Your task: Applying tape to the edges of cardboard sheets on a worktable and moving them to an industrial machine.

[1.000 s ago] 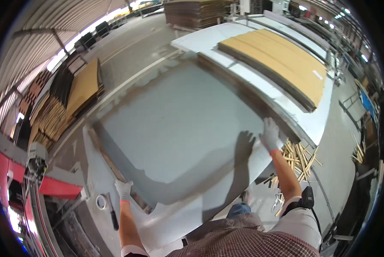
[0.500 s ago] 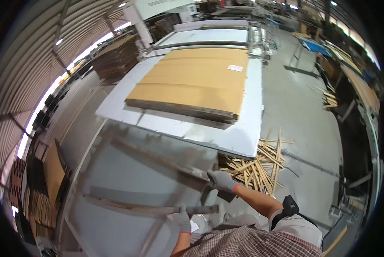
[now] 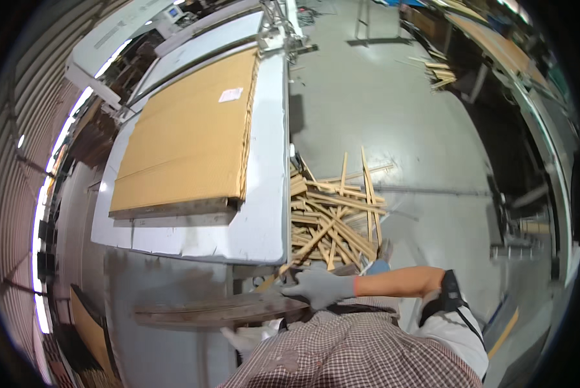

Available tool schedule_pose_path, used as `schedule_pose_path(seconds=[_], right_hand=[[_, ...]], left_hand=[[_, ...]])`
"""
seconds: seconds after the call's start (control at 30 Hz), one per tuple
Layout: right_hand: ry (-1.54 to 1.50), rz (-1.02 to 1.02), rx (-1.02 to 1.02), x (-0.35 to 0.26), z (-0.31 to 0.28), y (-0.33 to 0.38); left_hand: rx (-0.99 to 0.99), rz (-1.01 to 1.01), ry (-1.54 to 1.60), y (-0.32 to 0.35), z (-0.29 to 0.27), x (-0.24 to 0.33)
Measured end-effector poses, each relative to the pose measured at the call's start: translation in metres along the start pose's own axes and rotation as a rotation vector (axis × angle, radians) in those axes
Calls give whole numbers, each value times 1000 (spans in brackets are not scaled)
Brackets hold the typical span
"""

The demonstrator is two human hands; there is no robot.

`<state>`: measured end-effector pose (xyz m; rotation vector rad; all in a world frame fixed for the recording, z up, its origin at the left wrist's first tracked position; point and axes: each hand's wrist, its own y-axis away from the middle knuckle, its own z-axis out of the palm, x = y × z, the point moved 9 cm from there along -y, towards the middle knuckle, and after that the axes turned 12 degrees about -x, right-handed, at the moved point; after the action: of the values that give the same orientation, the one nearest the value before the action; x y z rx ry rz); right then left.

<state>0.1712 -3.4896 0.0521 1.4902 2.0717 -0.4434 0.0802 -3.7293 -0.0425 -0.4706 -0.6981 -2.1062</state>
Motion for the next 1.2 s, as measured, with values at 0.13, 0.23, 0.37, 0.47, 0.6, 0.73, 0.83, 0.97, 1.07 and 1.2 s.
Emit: schedule_pose_path(seconds=[0.13, 0.23, 0.37, 0.47, 0.6, 0.73, 0.83, 0.97, 1.07, 1.2], right_hand=[[-5, -56, -153, 57, -125, 124], [80, 78, -320, 130, -197, 172], [-87, 174, -289, 244, -228, 237], [12, 124, -174, 302, -254, 243], [25, 226, 57, 398, -290, 231], [45, 307, 218, 470, -425, 190], [18, 511, 248, 555, -539, 173], [273, 550, 268, 550, -759, 109], [481, 347, 333, 545, -902, 23], [364, 316, 159, 587, -1038, -92]], left_hand=[[110, 335, 36, -19, 44, -17], [117, 443, 107, -54, 82, -56], [36, 486, 202, -126, 174, -100], [-48, 500, 300, -214, 231, -122], [-493, 373, 168, -372, 390, -123], [-769, 342, 204, -557, 536, -124], [-72, 1078, -918, -650, 639, -129], [-737, 828, -345, -804, 757, -113], [-725, 919, -326, -912, 819, -79], [-706, 527, 540, -1077, 859, -83]])
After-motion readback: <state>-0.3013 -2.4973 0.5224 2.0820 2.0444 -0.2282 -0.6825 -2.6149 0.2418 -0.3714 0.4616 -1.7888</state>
